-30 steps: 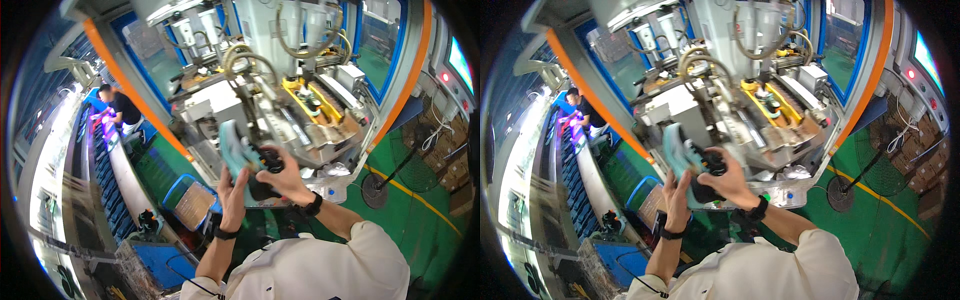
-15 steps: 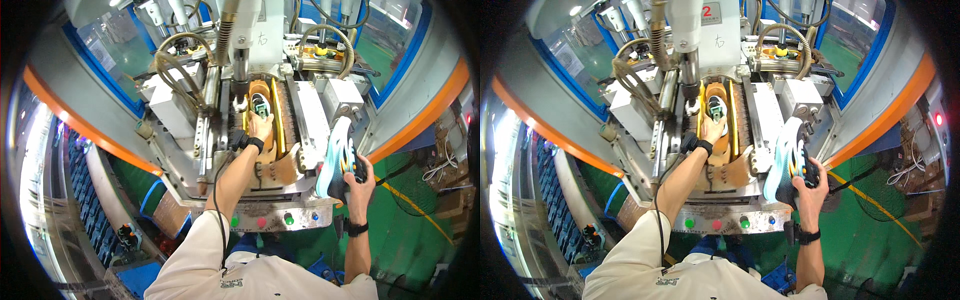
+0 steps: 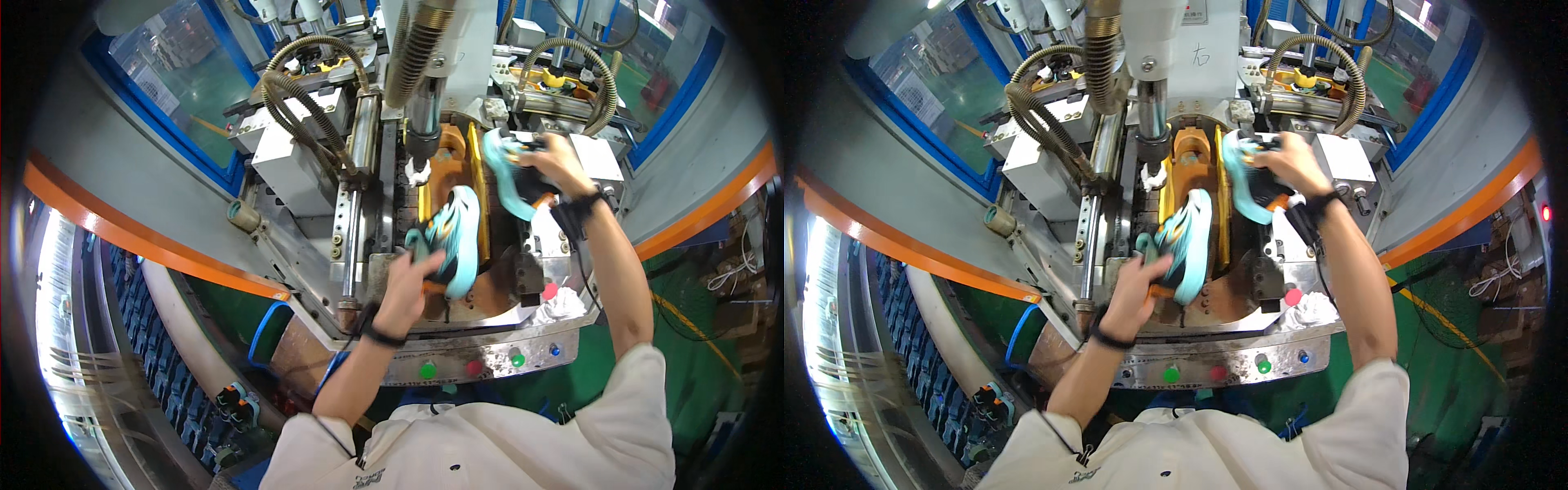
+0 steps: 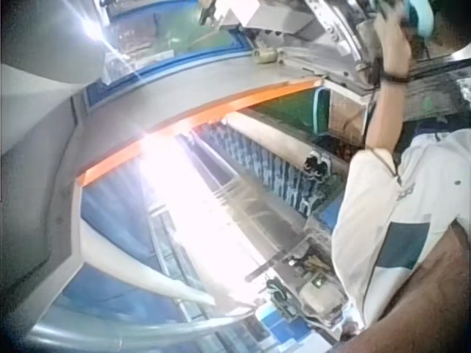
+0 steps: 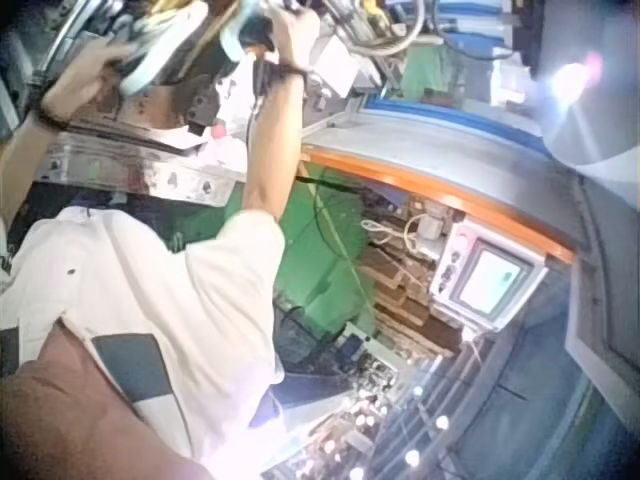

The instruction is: The recorder is operating a shoe lasting machine, inserting shoes into the mold for shaping.

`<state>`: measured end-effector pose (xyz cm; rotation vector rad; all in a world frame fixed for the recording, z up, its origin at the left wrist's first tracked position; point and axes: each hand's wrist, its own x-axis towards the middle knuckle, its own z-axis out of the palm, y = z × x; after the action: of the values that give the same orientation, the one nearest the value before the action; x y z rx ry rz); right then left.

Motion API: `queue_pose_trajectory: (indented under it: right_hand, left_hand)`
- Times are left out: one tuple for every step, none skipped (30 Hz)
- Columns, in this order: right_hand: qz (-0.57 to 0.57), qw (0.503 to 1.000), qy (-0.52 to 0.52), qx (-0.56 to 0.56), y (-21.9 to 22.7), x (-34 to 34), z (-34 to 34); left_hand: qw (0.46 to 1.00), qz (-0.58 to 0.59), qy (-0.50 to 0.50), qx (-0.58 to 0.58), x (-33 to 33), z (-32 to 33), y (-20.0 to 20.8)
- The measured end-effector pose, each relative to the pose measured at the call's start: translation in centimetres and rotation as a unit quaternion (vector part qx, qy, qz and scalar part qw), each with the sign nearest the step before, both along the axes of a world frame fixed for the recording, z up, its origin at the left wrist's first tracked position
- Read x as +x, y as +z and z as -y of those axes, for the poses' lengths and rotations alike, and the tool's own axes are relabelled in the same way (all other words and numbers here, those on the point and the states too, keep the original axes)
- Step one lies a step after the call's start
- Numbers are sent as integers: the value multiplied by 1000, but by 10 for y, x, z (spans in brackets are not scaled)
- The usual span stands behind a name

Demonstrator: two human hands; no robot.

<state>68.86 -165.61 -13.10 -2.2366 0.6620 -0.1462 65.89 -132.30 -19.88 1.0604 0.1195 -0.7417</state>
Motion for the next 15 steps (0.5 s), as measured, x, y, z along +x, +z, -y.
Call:
queue_pose_trajectory:
  right_hand:
    - [-82,995,46,-44,-1,31,-23]
    - [-118,990,68,-43,-6,54,-47]
    - [-133,989,34,-62,-45,77,-45]
    - [-104,992,12,-68,-60,89,-73]
    - [-147,982,64,-100,-69,100,-83]
    - [-118,980,59,-146,-87,108,-97]
    - [-89,976,48,-194,-109,116,-104]
    - [-26,979,1,-202,-138,123,-101]
    - [-9,974,-2,-228,-159,127,-102]
    - [-19,972,-8,-233,-160,129,-113]
    - [-28,971,-11,-237,-157,128,-127]
    - [-31,973,-37,-227,-158,130,-131]
    - [-33,979,-28,-199,-148,124,-146]
    - [-74,980,10,-183,-137,112,-158]
    - [-8,959,77,-271,-139,93,-160]
  left_hand:
    - [1000,15,20,18,-21,-28,15]
    - [999,3,26,19,-39,-59,26]
    - [999,23,38,3,-57,-77,36]
    - [994,63,79,38,-76,-106,46]
    - [988,45,114,90,-95,-131,57]
    - [983,57,154,79,-114,-153,71]
    - [975,51,186,112,-131,-175,79]
    - [954,104,209,188,-151,-191,86]
    - [956,77,247,140,-166,-206,86]
    - [925,92,265,256,-190,-224,88]
    - [903,36,362,228,-217,-244,73]
    - [884,10,424,197,-231,-250,72]
    - [855,-15,489,169,-245,-257,71]
    - [845,-15,504,176,-267,-267,64]
    - [784,142,384,467,-298,-275,52]
